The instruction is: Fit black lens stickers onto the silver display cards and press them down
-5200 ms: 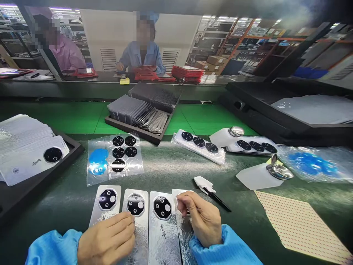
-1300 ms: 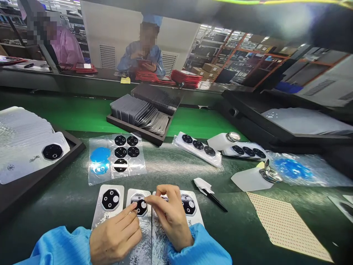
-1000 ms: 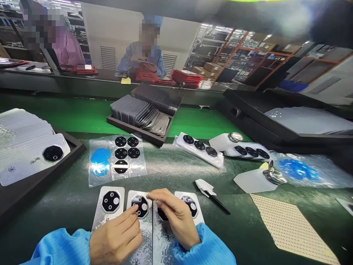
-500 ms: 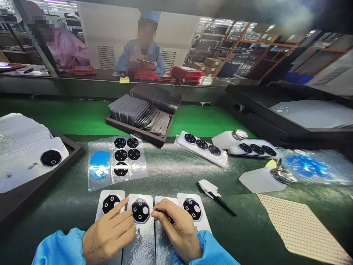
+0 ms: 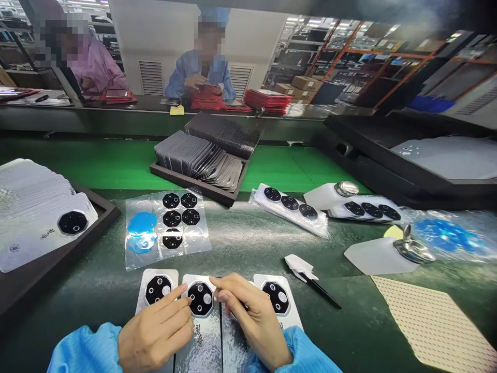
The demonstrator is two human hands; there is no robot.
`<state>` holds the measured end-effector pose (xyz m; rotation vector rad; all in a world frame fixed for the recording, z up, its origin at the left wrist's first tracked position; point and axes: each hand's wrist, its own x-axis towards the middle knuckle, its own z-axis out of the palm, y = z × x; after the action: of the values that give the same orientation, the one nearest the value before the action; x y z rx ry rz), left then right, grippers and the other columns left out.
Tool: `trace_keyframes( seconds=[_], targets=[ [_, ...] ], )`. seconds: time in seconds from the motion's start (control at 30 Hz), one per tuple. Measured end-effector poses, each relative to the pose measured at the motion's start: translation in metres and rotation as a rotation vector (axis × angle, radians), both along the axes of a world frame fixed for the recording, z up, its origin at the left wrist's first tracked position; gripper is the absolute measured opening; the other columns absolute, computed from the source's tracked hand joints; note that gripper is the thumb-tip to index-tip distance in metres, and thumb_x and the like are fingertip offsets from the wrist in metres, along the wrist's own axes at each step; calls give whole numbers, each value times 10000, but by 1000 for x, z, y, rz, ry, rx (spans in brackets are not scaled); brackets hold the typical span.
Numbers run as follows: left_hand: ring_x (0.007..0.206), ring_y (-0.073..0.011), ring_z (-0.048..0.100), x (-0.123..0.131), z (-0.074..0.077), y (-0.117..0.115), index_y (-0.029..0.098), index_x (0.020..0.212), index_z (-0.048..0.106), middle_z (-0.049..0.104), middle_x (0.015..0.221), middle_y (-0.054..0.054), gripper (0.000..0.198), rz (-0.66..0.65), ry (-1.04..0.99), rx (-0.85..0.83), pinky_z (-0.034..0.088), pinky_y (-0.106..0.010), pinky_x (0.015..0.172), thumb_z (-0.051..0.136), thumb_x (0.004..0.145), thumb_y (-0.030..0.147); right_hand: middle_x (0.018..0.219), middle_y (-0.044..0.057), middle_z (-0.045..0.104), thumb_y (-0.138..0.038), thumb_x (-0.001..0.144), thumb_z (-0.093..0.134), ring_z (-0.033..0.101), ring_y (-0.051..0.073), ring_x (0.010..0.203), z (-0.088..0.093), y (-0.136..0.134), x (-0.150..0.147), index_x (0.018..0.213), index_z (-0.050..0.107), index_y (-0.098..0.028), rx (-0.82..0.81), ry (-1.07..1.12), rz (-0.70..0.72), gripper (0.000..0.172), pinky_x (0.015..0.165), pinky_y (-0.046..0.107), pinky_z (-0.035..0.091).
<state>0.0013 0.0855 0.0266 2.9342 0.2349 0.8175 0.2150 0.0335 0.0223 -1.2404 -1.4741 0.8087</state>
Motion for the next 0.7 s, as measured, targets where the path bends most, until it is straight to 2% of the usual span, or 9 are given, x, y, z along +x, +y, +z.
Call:
trace_keyframes(
  seconds=[0.1, 0.17, 0.23, 0.3, 0.37, 0.5, 0.6, 0.7],
  targets=[
    [927, -197, 684, 2, 1, 0, 48, 866, 628, 687, 839, -86, 263, 5, -10, 17, 477, -462, 1063, 380, 949, 14, 834, 18, 632, -246, 920, 578, 606, 139, 746, 2, 2, 1, 1078, 693, -232, 0, 33, -20, 196, 643, 236, 498],
    [926, -192, 683, 2, 1, 0, 53, 867, 628, 685, 833, -80, 275, 10, -15, 23, 481, -456, 1061, 370, 955, 20, 782, -4, 614, -249, 889, 622, 596, 131, 714, 1, 1, 0, 1060, 672, -222, -41, 87, -51, 180, 630, 224, 491],
    [928, -193, 682, 2, 1, -1, 51, 880, 629, 684, 833, -79, 272, 12, -14, 25, 487, -458, 1054, 369, 955, 21, 718, -22, 596, -258, 874, 642, 569, 118, 646, 1, 0, -2, 910, 659, -206, -100, 128, -74, 65, 591, 212, 467],
    [931, -205, 680, 2, 1, -2, 42, 891, 630, 681, 835, -87, 244, 12, -5, 32, 492, -472, 1047, 393, 941, 13, 670, -29, 581, -262, 878, 639, 537, 109, 607, 1, -1, -2, 747, 616, -198, -132, 127, -81, 148, 571, 211, 438],
    [930, -219, 679, 1, 0, -2, 35, 891, 631, 675, 836, -94, 217, 13, 10, 44, 496, -488, 1039, 419, 927, 7, 659, -27, 573, -257, 883, 635, 527, 111, 613, 2, -1, -2, 693, 598, -195, -120, 97, -78, 204, 582, 216, 427],
    [913, -213, 679, 1, -4, -3, 38, 890, 629, 667, 846, -91, 222, 16, 36, 63, 494, -489, 1044, 412, 922, 1, 807, 5, 613, -221, 899, 607, 582, 135, 717, 4, 1, -1, 871, 623, -200, -103, 55, -17, 38, 644, 234, 467],
    [930, -209, 673, 1, -7, -3, 43, 910, 627, 661, 852, -86, 220, 21, 47, 75, 485, -480, 1058, 410, 930, 14, 872, 24, 611, -160, 947, 499, 591, 146, 780, 8, 2, -7, 975, 588, -202, -70, -70, 76, 103, 685, 255, 482],
    [926, -205, 672, 0, -10, -4, 44, 912, 624, 656, 853, -85, 198, 34, 59, 97, 486, -463, 1062, 428, 926, 19, 930, 54, 580, -101, 946, 448, 547, 179, 856, 6, 5, -18, 930, 563, -194, 57, -342, 84, 149, 714, 299, 470]
  ],
)
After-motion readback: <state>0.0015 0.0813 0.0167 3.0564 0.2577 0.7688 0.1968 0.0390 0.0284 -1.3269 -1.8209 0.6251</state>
